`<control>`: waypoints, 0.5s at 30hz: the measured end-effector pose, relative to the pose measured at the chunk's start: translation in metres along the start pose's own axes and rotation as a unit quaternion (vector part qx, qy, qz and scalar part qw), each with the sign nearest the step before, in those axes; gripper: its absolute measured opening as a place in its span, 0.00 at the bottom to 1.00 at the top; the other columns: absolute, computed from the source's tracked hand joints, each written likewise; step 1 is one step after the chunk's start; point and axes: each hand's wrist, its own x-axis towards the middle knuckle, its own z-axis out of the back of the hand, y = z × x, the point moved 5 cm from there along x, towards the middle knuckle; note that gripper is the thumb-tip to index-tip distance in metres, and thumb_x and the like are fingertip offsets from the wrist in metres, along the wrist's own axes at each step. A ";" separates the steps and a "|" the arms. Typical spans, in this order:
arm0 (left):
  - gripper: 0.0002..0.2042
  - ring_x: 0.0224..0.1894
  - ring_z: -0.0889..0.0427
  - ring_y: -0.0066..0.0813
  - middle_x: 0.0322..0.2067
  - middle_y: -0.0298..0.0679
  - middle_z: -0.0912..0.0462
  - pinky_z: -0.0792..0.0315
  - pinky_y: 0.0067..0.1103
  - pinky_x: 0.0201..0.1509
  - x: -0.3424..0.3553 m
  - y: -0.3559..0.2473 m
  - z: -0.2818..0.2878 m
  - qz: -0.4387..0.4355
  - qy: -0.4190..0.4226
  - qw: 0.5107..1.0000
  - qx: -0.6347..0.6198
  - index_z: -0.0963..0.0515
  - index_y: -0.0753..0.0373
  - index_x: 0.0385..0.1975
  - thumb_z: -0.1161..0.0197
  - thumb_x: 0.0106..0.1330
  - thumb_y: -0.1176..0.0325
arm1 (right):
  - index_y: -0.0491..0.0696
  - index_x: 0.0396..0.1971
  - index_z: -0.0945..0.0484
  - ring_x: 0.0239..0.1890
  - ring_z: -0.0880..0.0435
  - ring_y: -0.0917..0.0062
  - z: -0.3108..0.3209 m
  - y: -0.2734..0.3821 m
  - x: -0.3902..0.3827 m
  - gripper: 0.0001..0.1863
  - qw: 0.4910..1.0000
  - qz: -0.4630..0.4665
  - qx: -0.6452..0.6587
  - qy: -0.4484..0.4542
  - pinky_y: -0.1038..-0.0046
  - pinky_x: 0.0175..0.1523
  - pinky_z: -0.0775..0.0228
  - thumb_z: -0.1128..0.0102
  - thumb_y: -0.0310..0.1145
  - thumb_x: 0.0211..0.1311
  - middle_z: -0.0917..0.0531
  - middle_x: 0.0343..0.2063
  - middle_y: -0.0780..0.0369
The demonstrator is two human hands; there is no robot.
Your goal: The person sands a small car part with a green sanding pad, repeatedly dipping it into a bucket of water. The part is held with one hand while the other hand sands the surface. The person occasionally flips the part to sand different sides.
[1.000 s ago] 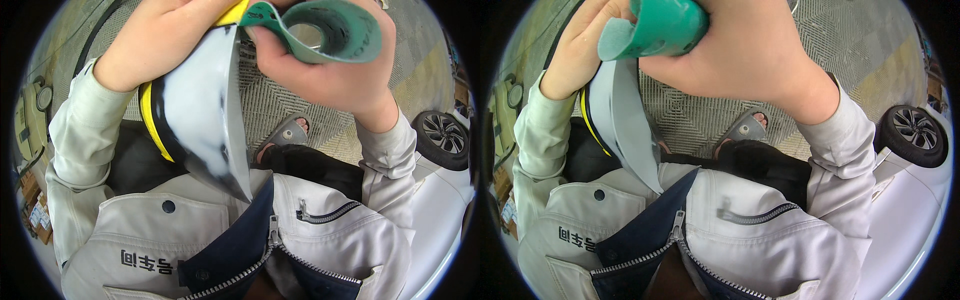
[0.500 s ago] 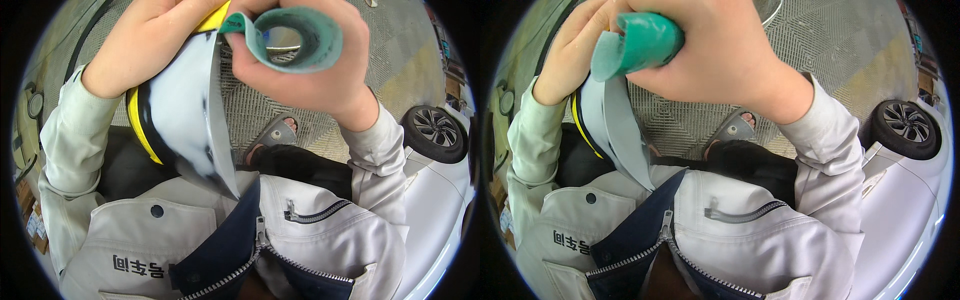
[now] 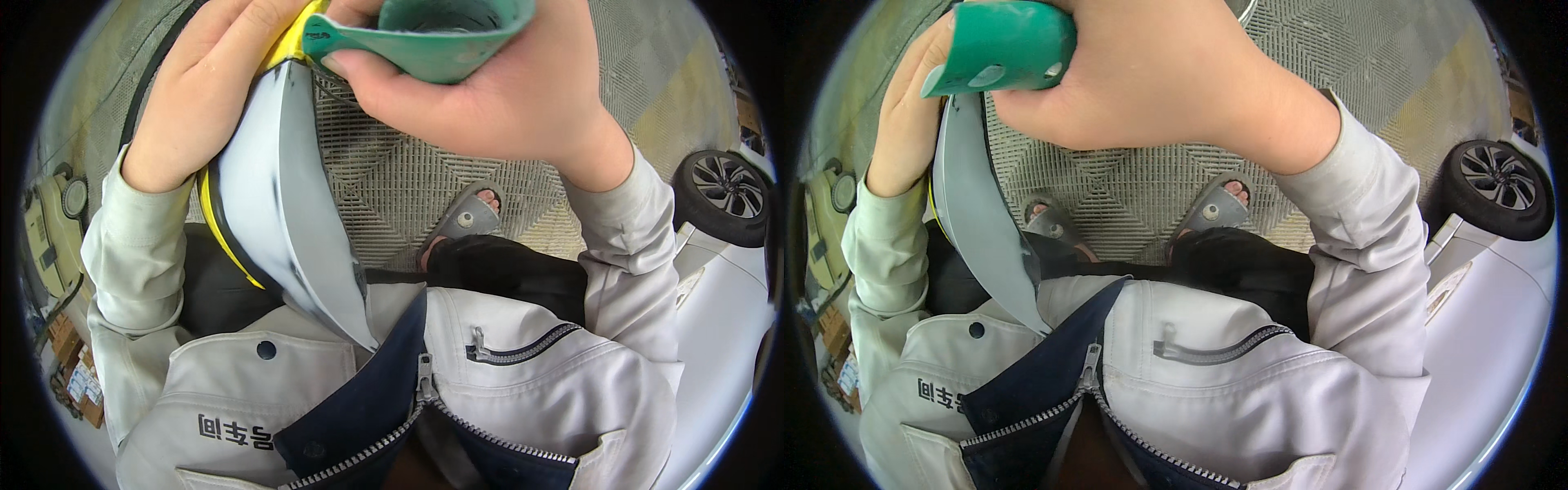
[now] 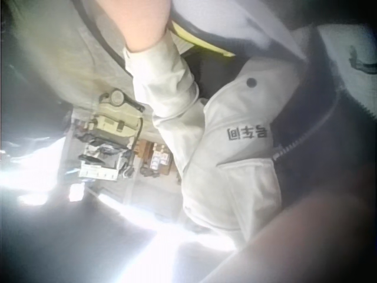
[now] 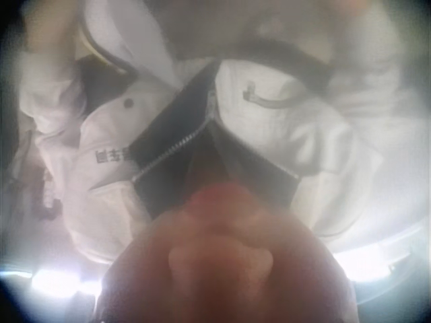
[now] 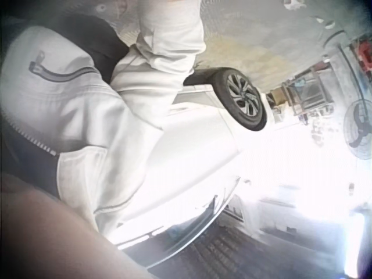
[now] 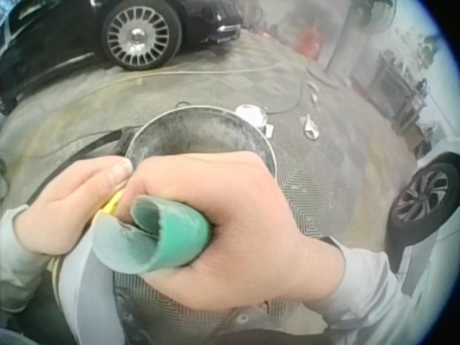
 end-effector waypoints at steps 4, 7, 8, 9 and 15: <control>0.24 0.65 0.16 0.27 0.65 0.41 0.13 0.26 0.24 0.72 -0.008 0.034 0.039 0.001 -0.088 0.995 0.057 0.22 0.68 0.75 0.49 0.95 0.56 | 0.48 0.37 0.13 0.30 0.12 0.60 -0.006 0.009 0.006 0.10 0.991 0.064 -0.101 0.058 0.67 0.38 0.19 0.22 0.24 0.56 0.12 0.29 0.59; 0.27 0.73 0.18 0.33 0.73 0.45 0.17 0.28 0.28 0.80 -0.010 0.054 0.055 0.001 -0.039 0.998 0.044 0.26 0.68 0.82 0.48 0.94 0.57 | 0.49 0.37 0.13 0.31 0.11 0.59 -0.007 -0.002 0.004 0.11 0.998 0.027 -0.051 0.019 0.65 0.38 0.19 0.22 0.25 0.54 0.12 0.29 0.59; 0.26 0.72 0.18 0.33 0.73 0.45 0.17 0.27 0.28 0.79 -0.009 0.055 0.060 -0.006 -0.043 0.998 0.038 0.25 0.68 0.80 0.48 0.94 0.57 | 0.49 0.37 0.13 0.31 0.11 0.59 -0.008 -0.004 0.004 0.12 0.999 0.034 -0.032 0.002 0.65 0.38 0.19 0.22 0.25 0.53 0.12 0.29 0.59; 0.26 0.72 0.18 0.33 0.73 0.44 0.17 0.27 0.28 0.78 -0.009 0.055 0.062 -0.013 -0.047 0.998 0.032 0.24 0.69 0.79 0.47 0.93 0.58 | 0.49 0.37 0.13 0.31 0.11 0.59 -0.007 -0.006 0.003 0.12 0.999 0.042 -0.035 0.004 0.65 0.38 0.19 0.22 0.24 0.53 0.12 0.29 0.60; 0.25 0.74 0.18 0.35 0.73 0.45 0.17 0.27 0.31 0.79 -0.002 0.035 0.031 -0.081 0.052 0.982 0.164 0.24 0.70 0.77 0.43 0.91 0.58 | 0.50 0.37 0.13 0.33 0.09 0.60 -0.006 -0.007 0.005 0.13 0.996 0.049 -0.061 0.031 0.65 0.38 0.17 0.22 0.23 0.52 0.10 0.31 0.60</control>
